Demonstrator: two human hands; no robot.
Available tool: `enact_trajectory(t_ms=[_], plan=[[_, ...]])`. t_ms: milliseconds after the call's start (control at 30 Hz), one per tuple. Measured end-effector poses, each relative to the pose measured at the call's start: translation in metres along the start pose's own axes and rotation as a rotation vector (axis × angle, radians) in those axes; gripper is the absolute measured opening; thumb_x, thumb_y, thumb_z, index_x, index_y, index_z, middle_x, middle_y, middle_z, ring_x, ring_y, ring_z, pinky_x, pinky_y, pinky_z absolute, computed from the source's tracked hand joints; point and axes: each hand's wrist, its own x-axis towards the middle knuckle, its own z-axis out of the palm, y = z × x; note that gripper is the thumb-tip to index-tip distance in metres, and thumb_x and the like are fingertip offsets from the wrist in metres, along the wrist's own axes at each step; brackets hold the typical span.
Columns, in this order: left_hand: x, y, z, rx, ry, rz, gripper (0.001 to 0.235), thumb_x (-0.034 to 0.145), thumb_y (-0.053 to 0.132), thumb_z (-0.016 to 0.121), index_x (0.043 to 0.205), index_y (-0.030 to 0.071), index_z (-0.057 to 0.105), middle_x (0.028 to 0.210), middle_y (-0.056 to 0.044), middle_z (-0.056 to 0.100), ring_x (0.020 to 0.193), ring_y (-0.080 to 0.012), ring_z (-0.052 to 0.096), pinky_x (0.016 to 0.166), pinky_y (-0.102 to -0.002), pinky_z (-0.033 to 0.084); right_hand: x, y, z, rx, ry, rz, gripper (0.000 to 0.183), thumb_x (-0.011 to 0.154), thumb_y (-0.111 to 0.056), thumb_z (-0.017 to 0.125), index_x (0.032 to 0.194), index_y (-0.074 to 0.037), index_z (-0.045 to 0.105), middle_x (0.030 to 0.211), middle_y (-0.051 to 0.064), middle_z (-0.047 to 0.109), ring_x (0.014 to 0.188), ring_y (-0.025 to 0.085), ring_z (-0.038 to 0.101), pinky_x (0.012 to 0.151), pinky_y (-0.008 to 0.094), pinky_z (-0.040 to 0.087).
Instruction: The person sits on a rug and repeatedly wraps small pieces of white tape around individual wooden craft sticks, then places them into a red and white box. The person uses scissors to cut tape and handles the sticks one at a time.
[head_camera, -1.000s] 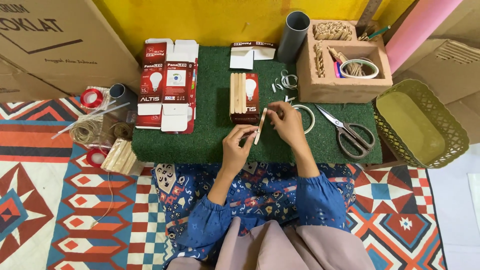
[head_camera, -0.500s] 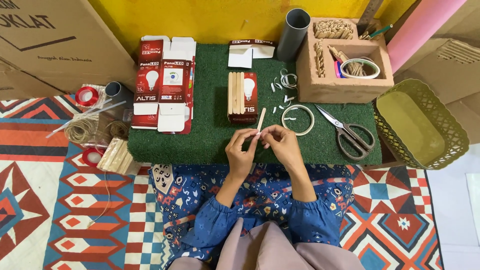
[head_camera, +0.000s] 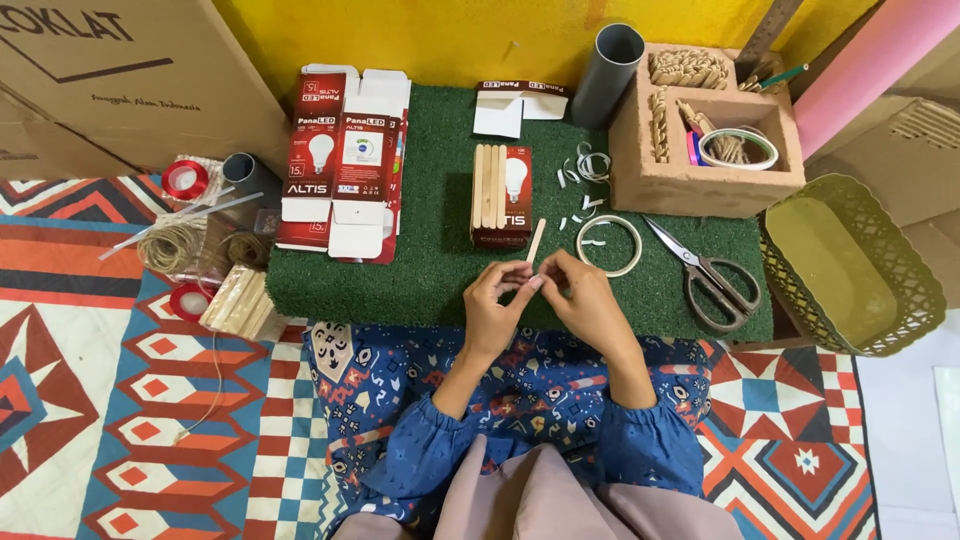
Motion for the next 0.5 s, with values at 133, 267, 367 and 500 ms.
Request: enact_trajectory(t_ms=[133, 267, 367, 500], plan=[[0.0, 0.012, -0.002, 0.016, -0.022, -0.072, 0.008, 0.09, 0.004, 0.075, 0.098, 0.001, 0.076, 0.084, -0.01, 0.072, 0.08, -0.0213, 0.075, 0.07, -0.028, 0.063, -0.001, -0.004, 0.001, -0.003, -0.001, 0.006, 0.009, 0.095, -0.007, 0.062, 0.098, -0.003, 0.07, 0.078, 0.016, 0.073, 0.075, 0.029, 0.073, 0.071, 0.038, 0.058], [0.0, 0.022, 0.003, -0.01, 0.035, -0.094, 0.008, 0.092, 0.002, 0.072, 0.099, -0.001, 0.075, 0.083, -0.012, 0.072, 0.079, -0.0203, 0.075, 0.07, -0.029, 0.064, -0.003, 0.008, 0.015, 0.141, 0.163, 0.027, 0.006, 0.095, -0.005, 0.066, 0.097, -0.003, 0.071, 0.076, 0.015, 0.073, 0.075, 0.028, 0.072, 0.071, 0.038, 0.057], [0.0, 0.024, 0.007, -0.015, 0.078, -0.097, 0.008, 0.093, 0.002, 0.071, 0.099, -0.002, 0.074, 0.084, -0.012, 0.072, 0.079, -0.0197, 0.075, 0.07, -0.03, 0.064, 0.0, 0.022, 0.032, 0.309, 0.25, 0.062, 0.005, 0.095, -0.006, 0.067, 0.096, -0.005, 0.072, 0.074, 0.011, 0.073, 0.071, 0.02, 0.069, 0.07, 0.032, 0.056], [-0.001, 0.021, 0.013, -0.049, 0.123, -0.093, 0.011, 0.094, 0.002, 0.069, 0.103, -0.003, 0.074, 0.084, -0.012, 0.072, 0.08, -0.0199, 0.075, 0.069, -0.03, 0.064, 0.001, 0.03, 0.047, 0.659, 0.394, 0.128, 0.007, 0.094, -0.002, 0.071, 0.1, -0.001, 0.074, 0.083, 0.01, 0.075, 0.074, 0.012, 0.067, 0.074, 0.026, 0.058]])
